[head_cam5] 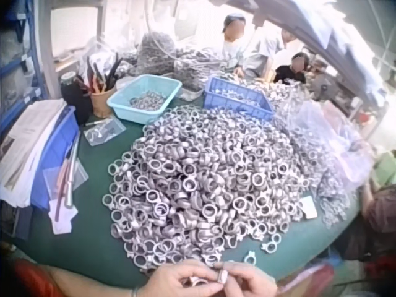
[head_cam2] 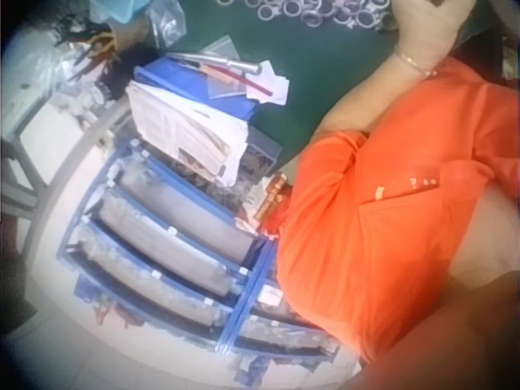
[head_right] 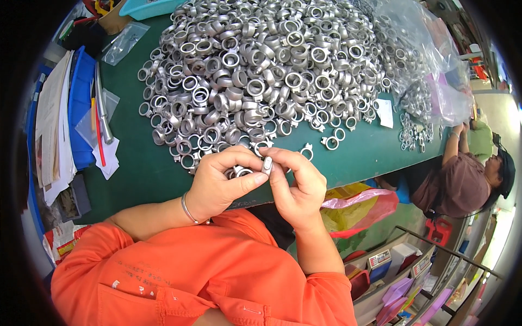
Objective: The person picks up small metal ring-shaped parts from a large pile, checks each one by hand, and places some into a pink bag under the table.
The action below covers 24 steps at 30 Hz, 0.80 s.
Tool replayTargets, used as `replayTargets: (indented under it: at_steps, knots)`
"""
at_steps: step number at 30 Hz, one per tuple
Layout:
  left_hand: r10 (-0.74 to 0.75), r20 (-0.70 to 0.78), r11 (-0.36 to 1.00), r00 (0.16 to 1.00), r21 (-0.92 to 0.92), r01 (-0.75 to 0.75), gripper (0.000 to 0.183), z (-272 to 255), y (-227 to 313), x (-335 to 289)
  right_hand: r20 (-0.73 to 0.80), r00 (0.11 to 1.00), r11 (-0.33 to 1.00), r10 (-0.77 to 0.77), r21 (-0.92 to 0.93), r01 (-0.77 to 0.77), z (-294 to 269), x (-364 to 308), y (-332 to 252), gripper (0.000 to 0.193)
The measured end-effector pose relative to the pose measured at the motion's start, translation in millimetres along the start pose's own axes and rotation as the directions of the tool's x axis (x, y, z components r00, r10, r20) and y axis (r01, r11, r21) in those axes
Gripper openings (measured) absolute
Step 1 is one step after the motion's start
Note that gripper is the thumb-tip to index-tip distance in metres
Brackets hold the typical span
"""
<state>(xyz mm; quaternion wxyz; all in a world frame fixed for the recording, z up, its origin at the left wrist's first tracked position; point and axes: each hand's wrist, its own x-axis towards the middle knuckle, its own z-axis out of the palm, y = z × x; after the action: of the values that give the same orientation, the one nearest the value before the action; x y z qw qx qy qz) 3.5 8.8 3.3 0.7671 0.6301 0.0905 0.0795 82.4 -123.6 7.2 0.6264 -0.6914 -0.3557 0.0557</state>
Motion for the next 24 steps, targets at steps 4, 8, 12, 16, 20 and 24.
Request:
replayTargets:
  at_steps: [4,8,12,16,20,24]
  knots:
    - [0.171,-0.018,0.985,0.985,-0.003,-0.171,0.012,1.1,-6.2,0.8,-0.103,0.954,0.932,0.282,0.268,-0.246,2.0,1.5,-8.4,0.018]
    - [0.205,-0.001,0.977,0.979,0.057,-0.204,0.011,1.8,-1.6,0.5,0.069,0.947,0.879,0.312,0.358,-0.316,-12.0,-5.7,-1.2,0.023]
    - [0.114,-0.086,0.983,0.990,-0.133,-0.125,0.018,7.1,-2.6,-2.5,0.070,0.994,0.838,0.079,0.536,-0.105,-8.5,-0.3,3.3,0.026]
    - [-0.278,0.111,0.824,0.954,-0.482,0.296,0.013,1.2,3.7,0.3,-0.047,0.989,0.788,0.143,0.610,-0.085,-9.0,-5.4,2.0,0.039]
    - [-0.308,0.164,0.799,0.937,-0.490,0.349,0.014,1.2,1.2,-0.4,-0.026,0.991,0.757,0.129,0.648,-0.081,-9.6,-9.0,7.9,0.038]
    - [-0.343,0.223,0.695,0.912,-0.593,0.407,0.018,0.8,4.7,-0.1,-0.032,0.999,0.869,0.023,0.494,-0.004,-10.3,-9.6,8.6,0.025]
